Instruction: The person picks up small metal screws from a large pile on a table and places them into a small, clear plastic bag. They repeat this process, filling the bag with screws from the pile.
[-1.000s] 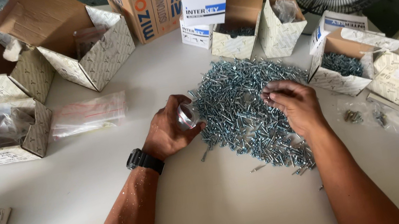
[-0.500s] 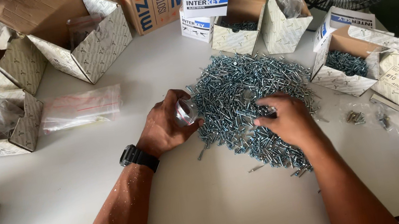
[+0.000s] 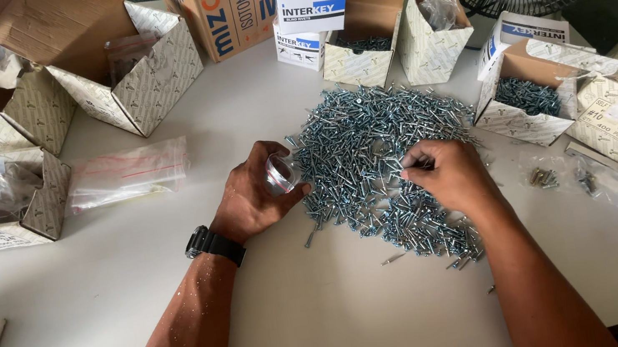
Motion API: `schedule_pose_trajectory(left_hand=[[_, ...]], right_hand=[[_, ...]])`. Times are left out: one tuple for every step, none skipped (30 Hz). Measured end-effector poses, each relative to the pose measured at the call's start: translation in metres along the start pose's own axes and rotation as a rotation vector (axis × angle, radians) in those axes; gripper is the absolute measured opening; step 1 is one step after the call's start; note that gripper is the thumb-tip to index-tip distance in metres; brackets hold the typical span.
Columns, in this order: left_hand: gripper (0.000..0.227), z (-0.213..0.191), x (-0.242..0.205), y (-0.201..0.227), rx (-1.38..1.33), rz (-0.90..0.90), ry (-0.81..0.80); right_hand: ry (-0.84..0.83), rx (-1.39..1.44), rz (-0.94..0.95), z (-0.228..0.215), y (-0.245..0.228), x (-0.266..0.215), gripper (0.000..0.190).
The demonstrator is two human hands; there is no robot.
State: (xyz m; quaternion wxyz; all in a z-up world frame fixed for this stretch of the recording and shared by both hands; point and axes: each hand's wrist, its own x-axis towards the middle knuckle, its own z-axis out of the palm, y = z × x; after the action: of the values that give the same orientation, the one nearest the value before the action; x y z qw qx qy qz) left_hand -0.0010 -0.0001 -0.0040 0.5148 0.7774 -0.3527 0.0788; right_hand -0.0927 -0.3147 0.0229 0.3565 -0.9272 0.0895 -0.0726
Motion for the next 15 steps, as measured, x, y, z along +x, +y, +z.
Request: schedule_pose_trajectory(left_hand=[[0.057, 0.000, 0.001, -0.002, -0.001, 0.001, 0.000], [0.057, 0.001, 0.001, -0.004, -0.012, 0.011, -0.001], [0.057, 0.002, 0.001, -0.005, -0.023, 0.021, -0.002], [0.057, 0.002, 0.001, -0.005, -0.024, 0.022, 0.000], [0.057, 0.002, 0.001, -0.004, -0.023, 0.019, -0.002], [0.057, 0.002, 0.002, -0.004, -0.021, 0.017, -0.007], [0.057, 0.001, 0.002, -0.004, -0.022, 0.019, -0.007], [0.057, 0.002, 0.002, -0.004, -0.023, 0.029, -0.006], [0.057, 0.002, 0.001, -0.005, -0.023, 0.039, -0.005], [0.057, 0.003, 0.001, -0.005, -0.025, 0.038, -0.004], [0.057, 0.003, 0.002, -0.006, -0.029, 0.037, -0.005], [0.056, 0.002, 0.002, -0.006, -0.031, 0.038, -0.008], [0.056, 0.002, 0.002, -0.006, -0.031, 0.038, -0.009], [0.056, 0.003, 0.002, -0.007, -0.032, 0.033, -0.007], [0.057, 0.003, 0.001, -0.008, -0.033, 0.029, -0.005]], right_hand=[[0.001, -0.001, 0.000, -0.001, -0.001, 0.001, 0.014], [-0.006, 0.156, 0.003, -0.003, -0.001, 0.002, 0.017], [-0.012, 0.314, 0.006, -0.004, -0.001, 0.003, 0.021], [-0.012, 0.312, 0.005, -0.002, 0.004, 0.005, 0.021], [-0.009, 0.441, 0.031, 0.000, 0.010, 0.008, 0.022], [-0.003, 0.572, 0.058, 0.001, 0.015, 0.010, 0.024], [-0.001, 0.571, 0.057, 0.001, 0.015, 0.010, 0.024], [-0.007, 0.600, 0.074, 0.000, 0.016, 0.010, 0.024], [-0.012, 0.629, 0.091, 0.000, 0.016, 0.009, 0.024], [-0.013, 0.627, 0.092, 0.001, 0.018, 0.011, 0.024], [-0.019, 0.651, 0.090, 0.001, 0.021, 0.013, 0.025], [-0.023, 0.678, 0.089, 0.002, 0.023, 0.015, 0.026], [-0.023, 0.678, 0.090, 0.002, 0.021, 0.013, 0.026], [-0.023, 0.698, 0.099, 0.001, 0.019, 0.012, 0.027], [-0.022, 0.718, 0.108, 0.000, 0.017, 0.011, 0.028]])
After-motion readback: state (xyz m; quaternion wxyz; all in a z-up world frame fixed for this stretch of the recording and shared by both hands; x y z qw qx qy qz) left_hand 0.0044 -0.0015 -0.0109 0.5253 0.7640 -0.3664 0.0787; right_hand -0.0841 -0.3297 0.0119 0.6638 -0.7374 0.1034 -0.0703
